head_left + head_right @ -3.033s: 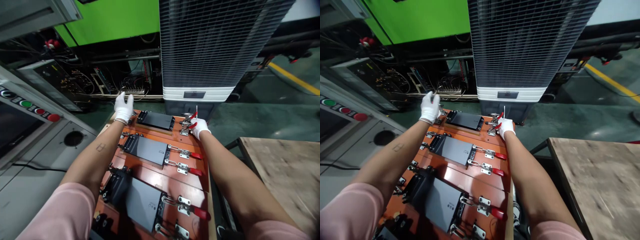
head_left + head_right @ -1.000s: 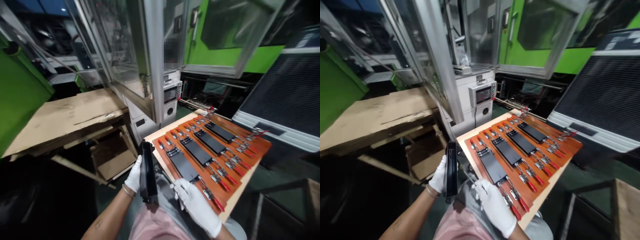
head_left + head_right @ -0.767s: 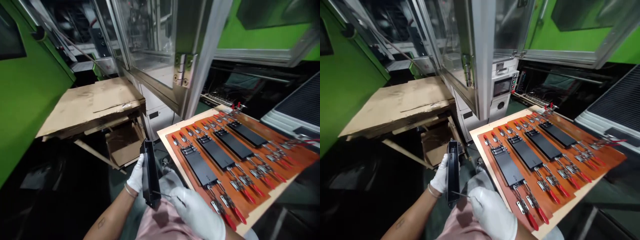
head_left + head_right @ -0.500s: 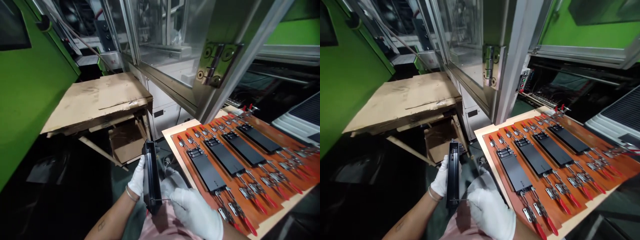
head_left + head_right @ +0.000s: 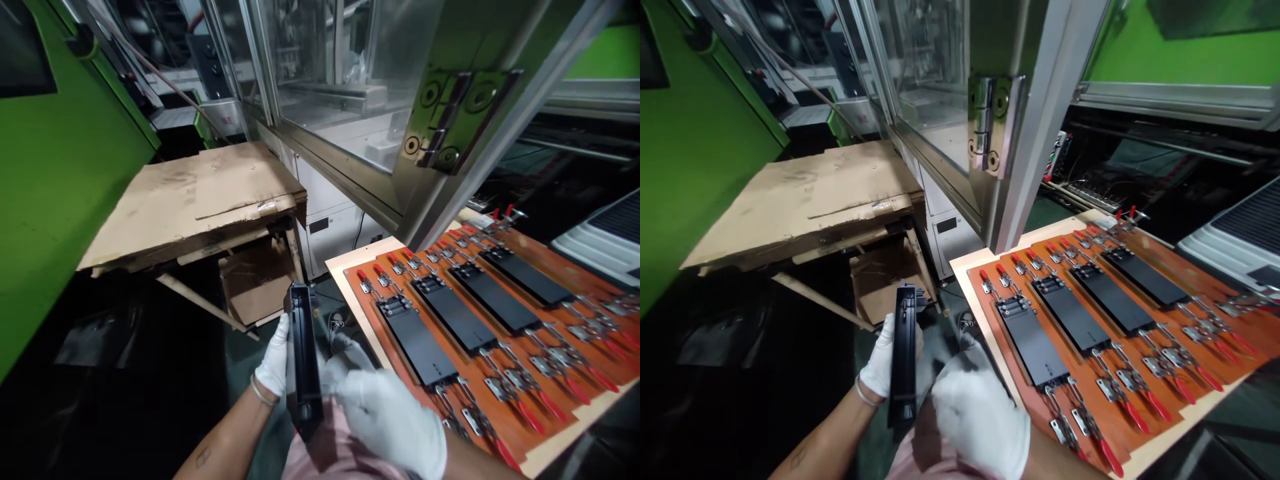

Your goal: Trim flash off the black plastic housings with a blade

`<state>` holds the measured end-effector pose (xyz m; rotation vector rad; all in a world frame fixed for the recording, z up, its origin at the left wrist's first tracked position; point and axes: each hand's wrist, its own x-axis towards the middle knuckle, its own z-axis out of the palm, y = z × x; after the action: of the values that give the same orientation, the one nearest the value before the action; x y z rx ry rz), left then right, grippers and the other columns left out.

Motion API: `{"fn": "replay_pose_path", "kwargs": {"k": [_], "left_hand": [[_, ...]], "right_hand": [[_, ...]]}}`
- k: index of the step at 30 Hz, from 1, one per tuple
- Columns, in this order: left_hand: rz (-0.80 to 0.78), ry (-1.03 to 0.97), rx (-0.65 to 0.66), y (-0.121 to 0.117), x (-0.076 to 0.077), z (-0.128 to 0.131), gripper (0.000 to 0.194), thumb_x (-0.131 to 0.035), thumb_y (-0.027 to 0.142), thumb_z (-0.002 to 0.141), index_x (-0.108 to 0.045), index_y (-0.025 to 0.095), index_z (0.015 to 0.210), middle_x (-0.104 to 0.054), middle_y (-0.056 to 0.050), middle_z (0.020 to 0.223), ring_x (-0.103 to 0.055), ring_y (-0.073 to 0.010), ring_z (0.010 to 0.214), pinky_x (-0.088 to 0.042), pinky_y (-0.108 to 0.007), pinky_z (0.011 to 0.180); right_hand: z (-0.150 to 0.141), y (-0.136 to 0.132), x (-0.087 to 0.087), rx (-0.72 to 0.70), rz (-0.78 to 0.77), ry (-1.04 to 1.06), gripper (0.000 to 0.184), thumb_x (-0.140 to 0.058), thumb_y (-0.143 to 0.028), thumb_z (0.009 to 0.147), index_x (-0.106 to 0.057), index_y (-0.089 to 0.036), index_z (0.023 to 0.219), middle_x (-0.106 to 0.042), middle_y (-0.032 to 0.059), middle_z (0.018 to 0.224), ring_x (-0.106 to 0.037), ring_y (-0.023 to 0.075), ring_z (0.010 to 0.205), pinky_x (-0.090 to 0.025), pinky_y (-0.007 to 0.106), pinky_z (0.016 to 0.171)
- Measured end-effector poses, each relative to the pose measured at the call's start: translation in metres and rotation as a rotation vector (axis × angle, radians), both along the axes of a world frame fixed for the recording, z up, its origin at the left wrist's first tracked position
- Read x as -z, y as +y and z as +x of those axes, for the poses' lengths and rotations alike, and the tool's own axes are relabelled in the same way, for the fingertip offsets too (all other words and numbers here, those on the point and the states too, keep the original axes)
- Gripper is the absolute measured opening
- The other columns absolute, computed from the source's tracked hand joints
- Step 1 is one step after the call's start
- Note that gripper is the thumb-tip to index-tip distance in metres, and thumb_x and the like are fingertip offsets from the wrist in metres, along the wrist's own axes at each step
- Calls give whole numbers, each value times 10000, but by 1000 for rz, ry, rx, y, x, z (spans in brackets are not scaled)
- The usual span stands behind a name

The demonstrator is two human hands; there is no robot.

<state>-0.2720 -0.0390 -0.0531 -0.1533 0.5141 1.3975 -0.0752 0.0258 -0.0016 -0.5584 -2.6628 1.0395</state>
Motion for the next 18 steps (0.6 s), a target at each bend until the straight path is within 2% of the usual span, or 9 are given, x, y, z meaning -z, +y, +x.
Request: {"fn": "replay_pose_path", "kwargs": {"k": [4,8,11,13,18], "left_hand": [[6,35,49,-2,12,7,387,-686,533,784,-653,149,743,-643,11,574,-597,-116,499,-467,-217,528],[-20,92,73,-1,19,7,450,-658,590,777,-631,148,696,-614,3,540,-559,-122,465,-426,-227,489],[-43,116,81,-2,21,9,429,-669,569,778,-648,146,707,-620,-4,549,-570,-136,494,-440,-241,529],[-44,128,110,-4,23,11,417,-677,557,776,-664,143,731,-634,-13,567,-585,-145,520,-451,-250,561],[-65,164,186,-8,29,15,409,-702,553,756,-651,148,725,-622,1,569,-567,-119,491,-419,-235,520]], "right_hand": [[0,12,1,156,103,-19,288,-401,-180,896,-522,-187,635,-530,-12,594,-442,105,537,-297,230,548],[5,8,-2,49,173,-29,286,-414,-159,879,-498,-186,606,-526,-18,559,-400,101,500,-227,254,521],[6,12,-5,106,227,-50,276,-415,-166,879,-502,-186,618,-542,-14,568,-397,104,505,-210,262,535],[5,23,-9,176,227,-68,263,-410,-178,883,-505,-190,637,-551,-13,589,-407,107,523,-222,259,550],[-3,61,-14,228,237,-38,289,-373,-216,882,-498,-191,623,-508,-10,581,-364,113,526,-230,250,548]]}}
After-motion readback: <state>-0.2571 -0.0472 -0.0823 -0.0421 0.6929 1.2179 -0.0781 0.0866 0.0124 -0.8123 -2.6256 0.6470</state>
